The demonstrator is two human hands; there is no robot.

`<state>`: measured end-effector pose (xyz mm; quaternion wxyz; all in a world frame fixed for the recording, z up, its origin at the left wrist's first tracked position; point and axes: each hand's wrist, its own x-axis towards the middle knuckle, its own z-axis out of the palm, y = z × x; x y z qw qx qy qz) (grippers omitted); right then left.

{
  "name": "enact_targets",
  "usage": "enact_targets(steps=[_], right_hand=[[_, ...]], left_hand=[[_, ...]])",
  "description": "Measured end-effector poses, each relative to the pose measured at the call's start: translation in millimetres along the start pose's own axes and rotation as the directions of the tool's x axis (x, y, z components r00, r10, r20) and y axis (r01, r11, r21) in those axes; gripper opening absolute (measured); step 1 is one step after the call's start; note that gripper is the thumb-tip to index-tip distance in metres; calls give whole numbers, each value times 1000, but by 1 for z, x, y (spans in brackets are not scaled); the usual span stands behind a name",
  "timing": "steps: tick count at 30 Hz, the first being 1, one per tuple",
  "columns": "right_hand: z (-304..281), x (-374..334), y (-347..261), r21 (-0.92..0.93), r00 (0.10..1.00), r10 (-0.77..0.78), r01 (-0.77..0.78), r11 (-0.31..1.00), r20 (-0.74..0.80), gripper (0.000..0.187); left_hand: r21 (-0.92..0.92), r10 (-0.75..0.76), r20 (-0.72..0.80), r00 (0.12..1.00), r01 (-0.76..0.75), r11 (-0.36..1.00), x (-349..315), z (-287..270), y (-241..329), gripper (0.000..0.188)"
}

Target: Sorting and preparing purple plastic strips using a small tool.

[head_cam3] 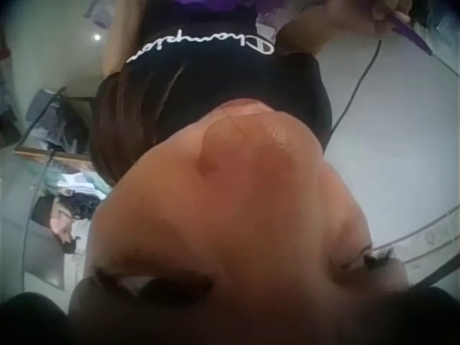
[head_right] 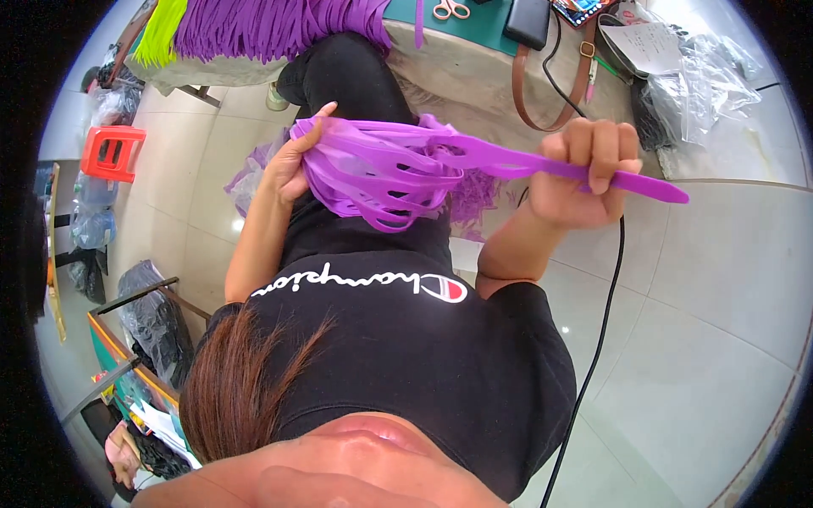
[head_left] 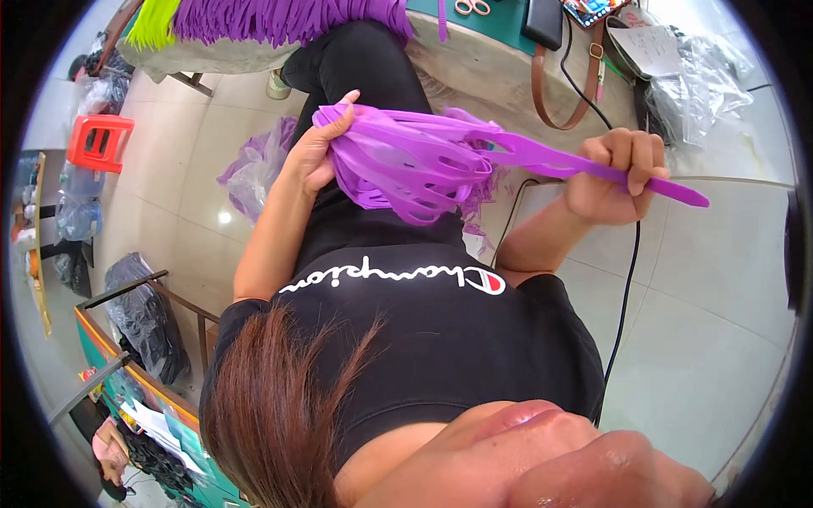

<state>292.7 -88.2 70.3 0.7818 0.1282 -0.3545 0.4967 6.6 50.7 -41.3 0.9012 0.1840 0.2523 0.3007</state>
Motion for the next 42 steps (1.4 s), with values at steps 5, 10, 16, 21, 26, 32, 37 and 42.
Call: enact_targets(steps=[5, 10, 16, 21, 26, 32, 37, 42], right_hand=[[-18, -7, 33, -359, 983, 146, -175, 917, -107, 43], [-31, -36, 95, -496, 828, 527, -544, 677, -189, 56], [-34, -44, 114, -473, 737, 620, -661, 582, -268, 57], [-35, -46, 116, -480, 735, 614, -666, 571, -289, 57], [-31, -44, 114, -484, 705, 626, -697, 528, -332, 57], [-32, -52, 118, -805, 784, 484, -545, 236, -389, 58], [-57, -34, 111, -996, 985, 154, -67, -65, -77, 53], [-111, 16, 67, -935, 916, -188, -347, 66, -354, 56]], left_hand=[[259, 125, 99, 987, -147, 955, -17, 34, -3, 101], [416, 328, 66, 942, -325, 849, -31, 54, -11, 95], [496, 367, 122, 922, -377, 782, -31, 53, -13, 97], [499, 417, 153, 896, -434, 750, -34, 53, -15, 95], [519, 418, 148, 896, -431, 739, -34, 52, -16, 94], [769, 506, 297, 810, -517, 376, -29, 41, -15, 75], [476, 154, 87, 984, -177, 861, -39, 58, -10, 44], [658, -358, 303, 883, 78, 749, -42, 50, -3, 22]])
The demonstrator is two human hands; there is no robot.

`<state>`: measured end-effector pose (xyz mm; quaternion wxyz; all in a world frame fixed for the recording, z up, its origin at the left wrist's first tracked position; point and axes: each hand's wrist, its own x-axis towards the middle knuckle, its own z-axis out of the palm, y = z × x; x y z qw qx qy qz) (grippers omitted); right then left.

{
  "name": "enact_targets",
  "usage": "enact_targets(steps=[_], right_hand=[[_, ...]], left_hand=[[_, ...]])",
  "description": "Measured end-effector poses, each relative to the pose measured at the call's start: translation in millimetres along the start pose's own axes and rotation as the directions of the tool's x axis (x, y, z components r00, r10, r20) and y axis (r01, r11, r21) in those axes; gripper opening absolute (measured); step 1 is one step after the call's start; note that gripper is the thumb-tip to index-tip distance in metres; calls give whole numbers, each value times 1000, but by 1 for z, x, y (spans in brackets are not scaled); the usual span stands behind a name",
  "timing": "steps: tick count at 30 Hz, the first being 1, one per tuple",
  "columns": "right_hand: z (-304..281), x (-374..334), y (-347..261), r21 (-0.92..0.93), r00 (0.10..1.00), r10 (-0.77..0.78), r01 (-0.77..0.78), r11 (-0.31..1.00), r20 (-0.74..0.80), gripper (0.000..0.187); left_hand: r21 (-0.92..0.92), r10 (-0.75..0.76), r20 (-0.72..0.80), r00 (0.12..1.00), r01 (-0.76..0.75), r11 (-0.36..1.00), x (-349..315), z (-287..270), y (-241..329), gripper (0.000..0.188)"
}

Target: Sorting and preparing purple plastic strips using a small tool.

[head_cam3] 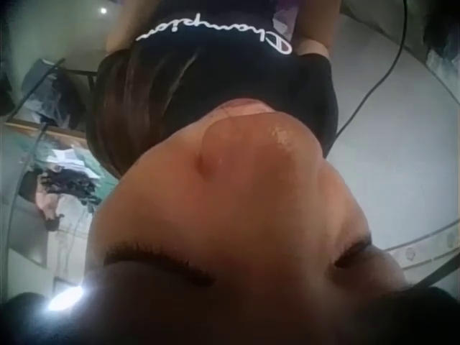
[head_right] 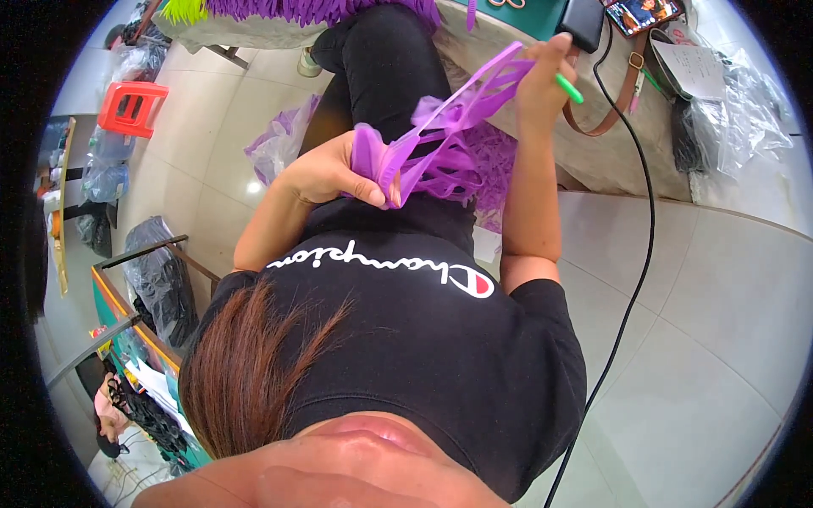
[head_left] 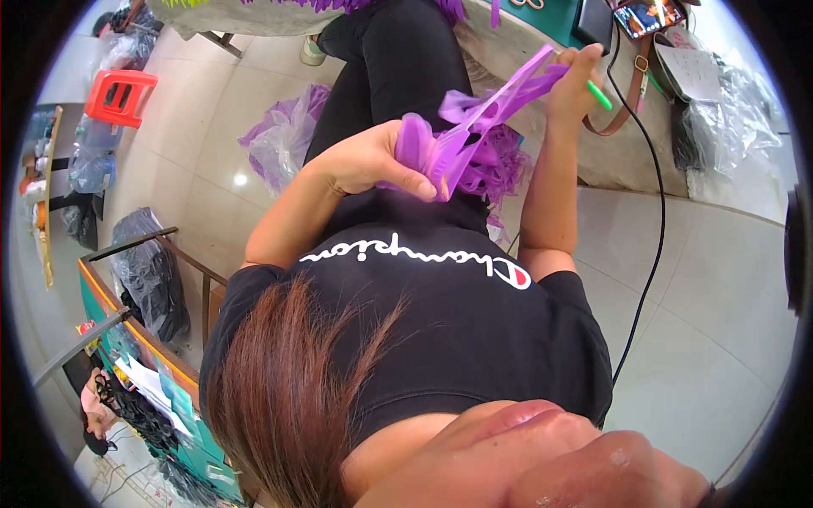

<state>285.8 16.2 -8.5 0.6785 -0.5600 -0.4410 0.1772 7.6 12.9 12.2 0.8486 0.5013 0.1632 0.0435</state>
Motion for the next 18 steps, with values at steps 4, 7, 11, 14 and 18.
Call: enact_targets(steps=[4, 7, 11, 14, 18], right_hand=[[-4, 6, -10, 398, 925, 348, -379, 835, 150, 58], [-11, -12, -22, 356, 485, 159, -793, 494, 860, 58], [21, -70, -50, 340, 668, -59, -299, 892, 742, 60], [31, -81, -54, 255, 691, -310, 184, 949, 653, 60], [33, -81, -48, 206, 660, -351, 289, 935, 664, 47]], left_hand=[[-4, 336, -249, 908, -348, 937, 6, -1, -4, 17], [-149, 291, -429, 855, -384, 911, 15, -1, -4, 14], [-83, 335, -642, 689, -498, 863, 19, 2, -7, 14], [-16, 374, -660, 652, -510, 860, 22, 5, -6, 12], [44, 400, -666, 630, -501, 864, 21, 9, -5, 12]])
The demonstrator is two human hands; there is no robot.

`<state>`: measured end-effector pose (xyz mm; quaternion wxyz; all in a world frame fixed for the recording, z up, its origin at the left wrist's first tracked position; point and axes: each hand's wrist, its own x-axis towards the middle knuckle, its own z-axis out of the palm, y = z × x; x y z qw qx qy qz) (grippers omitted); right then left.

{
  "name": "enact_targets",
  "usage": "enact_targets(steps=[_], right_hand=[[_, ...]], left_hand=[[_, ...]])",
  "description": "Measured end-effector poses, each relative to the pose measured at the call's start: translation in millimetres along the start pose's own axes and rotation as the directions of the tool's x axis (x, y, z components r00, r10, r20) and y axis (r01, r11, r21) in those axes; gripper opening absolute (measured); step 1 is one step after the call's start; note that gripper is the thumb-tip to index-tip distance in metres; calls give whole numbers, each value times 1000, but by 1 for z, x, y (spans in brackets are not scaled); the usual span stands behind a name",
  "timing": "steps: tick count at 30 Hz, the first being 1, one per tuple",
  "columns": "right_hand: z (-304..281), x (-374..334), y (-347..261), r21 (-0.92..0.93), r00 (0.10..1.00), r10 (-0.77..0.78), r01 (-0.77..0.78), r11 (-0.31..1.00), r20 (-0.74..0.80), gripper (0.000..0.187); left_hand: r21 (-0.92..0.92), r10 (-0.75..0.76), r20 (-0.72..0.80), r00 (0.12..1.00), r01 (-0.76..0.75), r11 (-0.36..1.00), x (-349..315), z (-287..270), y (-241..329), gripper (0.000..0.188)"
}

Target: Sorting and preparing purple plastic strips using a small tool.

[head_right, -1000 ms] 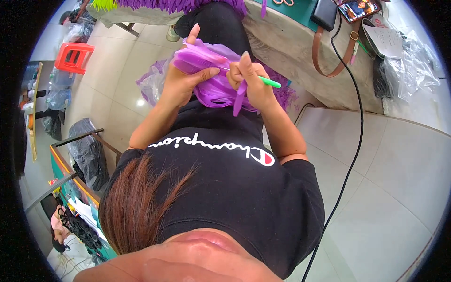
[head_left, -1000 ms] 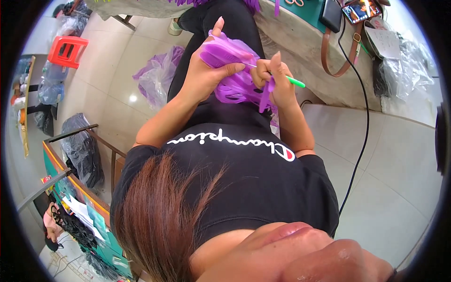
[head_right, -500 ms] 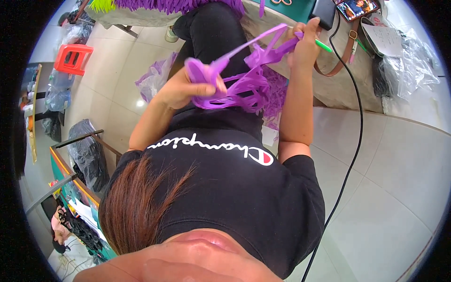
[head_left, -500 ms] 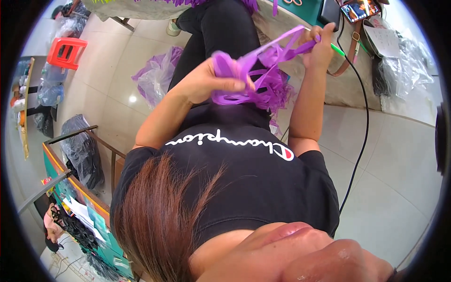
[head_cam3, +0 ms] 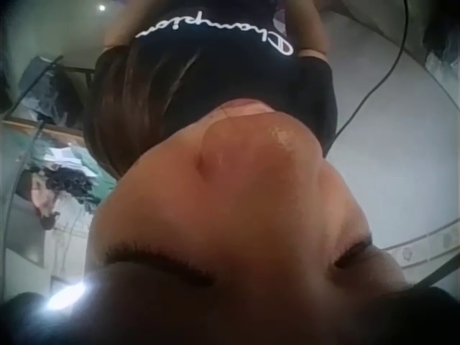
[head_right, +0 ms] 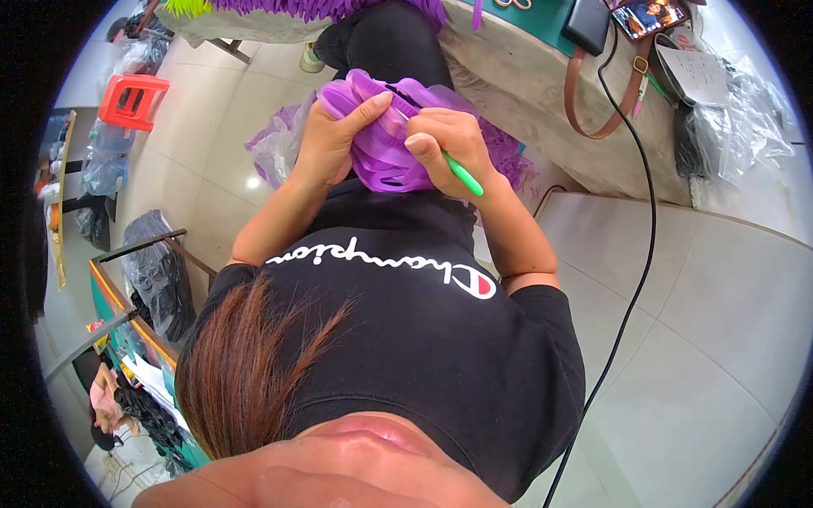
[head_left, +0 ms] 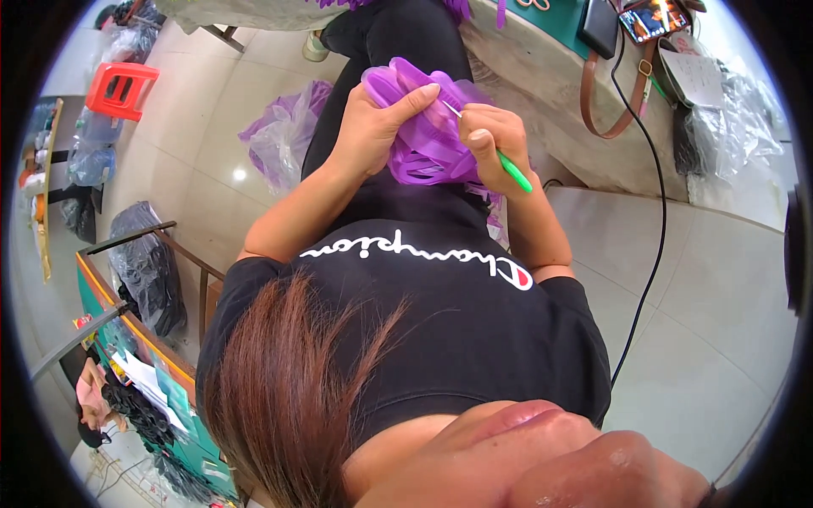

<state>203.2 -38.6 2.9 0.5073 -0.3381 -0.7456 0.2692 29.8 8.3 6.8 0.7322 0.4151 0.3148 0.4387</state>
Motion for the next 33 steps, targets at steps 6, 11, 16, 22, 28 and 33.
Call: enact_targets(steps=[6, 11, 16, 22, 28, 33], right_hand=[[4, 2, -2, -116, 999, -41, 41, 992, 1, 41], [2, 6, -22, -263, 881, 472, -446, 856, 43, 51], [-26, -7, 23, 276, 924, 346, -378, 883, 160, 52], [-8, 2, 15, 443, 733, 678, -591, 674, -53, 48], [-1, 7, 3, -16, 866, 493, -496, 868, -83, 24], [-16, 4, -13, -49, 823, 567, -567, 822, -20, 22]], left_hand=[[88, 74, -2, 997, -74, 993, -2, 0, 1, 13], [351, 224, 51, 973, -227, 908, -2, -2, 5, 14], [221, 98, 42, 994, -105, 970, -2, 1, 6, 14], [9, -113, 155, 981, 113, 994, 1, -4, -5, 28], [271, 92, 114, 989, -120, 955, -3, -2, -4, 31], [716, 369, 237, 899, -418, 559, -1, 3, -3, 58]])
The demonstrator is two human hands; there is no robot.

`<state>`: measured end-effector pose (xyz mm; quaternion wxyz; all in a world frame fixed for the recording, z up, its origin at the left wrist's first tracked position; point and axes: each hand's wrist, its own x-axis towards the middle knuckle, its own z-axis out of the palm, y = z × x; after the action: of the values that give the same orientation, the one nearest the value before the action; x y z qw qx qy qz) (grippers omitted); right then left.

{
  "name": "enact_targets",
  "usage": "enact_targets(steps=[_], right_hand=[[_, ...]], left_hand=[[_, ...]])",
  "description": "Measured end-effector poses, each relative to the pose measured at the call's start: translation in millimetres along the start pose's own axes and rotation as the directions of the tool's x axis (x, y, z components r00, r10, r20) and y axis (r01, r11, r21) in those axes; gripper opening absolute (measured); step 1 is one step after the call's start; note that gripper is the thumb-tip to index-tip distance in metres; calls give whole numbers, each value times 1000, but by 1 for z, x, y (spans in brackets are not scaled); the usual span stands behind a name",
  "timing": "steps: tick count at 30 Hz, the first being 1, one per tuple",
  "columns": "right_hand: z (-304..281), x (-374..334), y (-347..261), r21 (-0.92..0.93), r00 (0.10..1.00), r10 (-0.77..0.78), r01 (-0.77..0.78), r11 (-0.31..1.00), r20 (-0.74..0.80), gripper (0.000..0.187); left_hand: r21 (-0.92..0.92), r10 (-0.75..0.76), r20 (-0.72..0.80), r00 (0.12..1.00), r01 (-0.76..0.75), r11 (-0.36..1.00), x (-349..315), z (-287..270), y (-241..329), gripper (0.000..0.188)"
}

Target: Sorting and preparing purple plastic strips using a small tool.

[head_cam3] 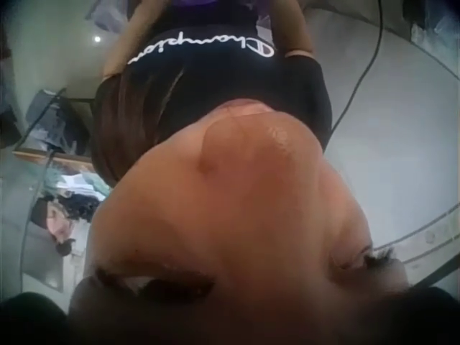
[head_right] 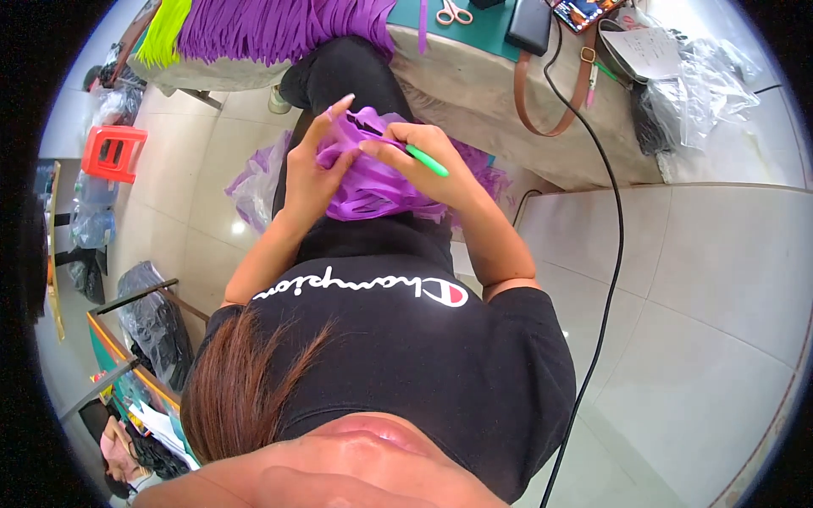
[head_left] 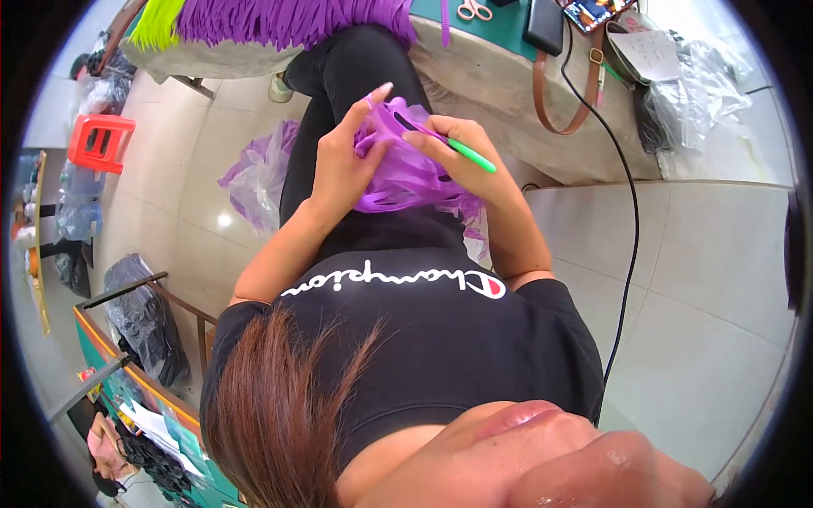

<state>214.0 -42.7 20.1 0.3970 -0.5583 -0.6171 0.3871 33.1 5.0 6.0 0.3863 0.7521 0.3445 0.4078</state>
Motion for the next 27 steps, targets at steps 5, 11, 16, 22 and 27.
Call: enact_targets(steps=[5, 11, 16, 22, 27], right_hand=[[-47, -33, -3, 390, 946, -301, 325, 861, -123, 38], [-110, -54, -12, 829, 736, -485, 558, 42, -471, 43], [-86, -34, -12, 782, 776, -263, 614, 106, -573, 39], [-6, -13, 4, 883, 995, -78, 89, 460, -60, 42], [14, -7, 6, 929, 968, -84, -198, 313, 235, 43]], left_hand=[[117, 63, -55, 996, -56, 992, 6, 0, -38, 66], [-764, -438, 548, 713, 639, 83, 12, -23, -52, 65], [-780, -298, 522, 799, 588, 211, 7, -21, -32, 91], [-784, -323, 334, 885, 451, 426, 4, -21, -1, 104], [-777, -269, 229, 936, 342, 528, 3, -16, 3, 98]])
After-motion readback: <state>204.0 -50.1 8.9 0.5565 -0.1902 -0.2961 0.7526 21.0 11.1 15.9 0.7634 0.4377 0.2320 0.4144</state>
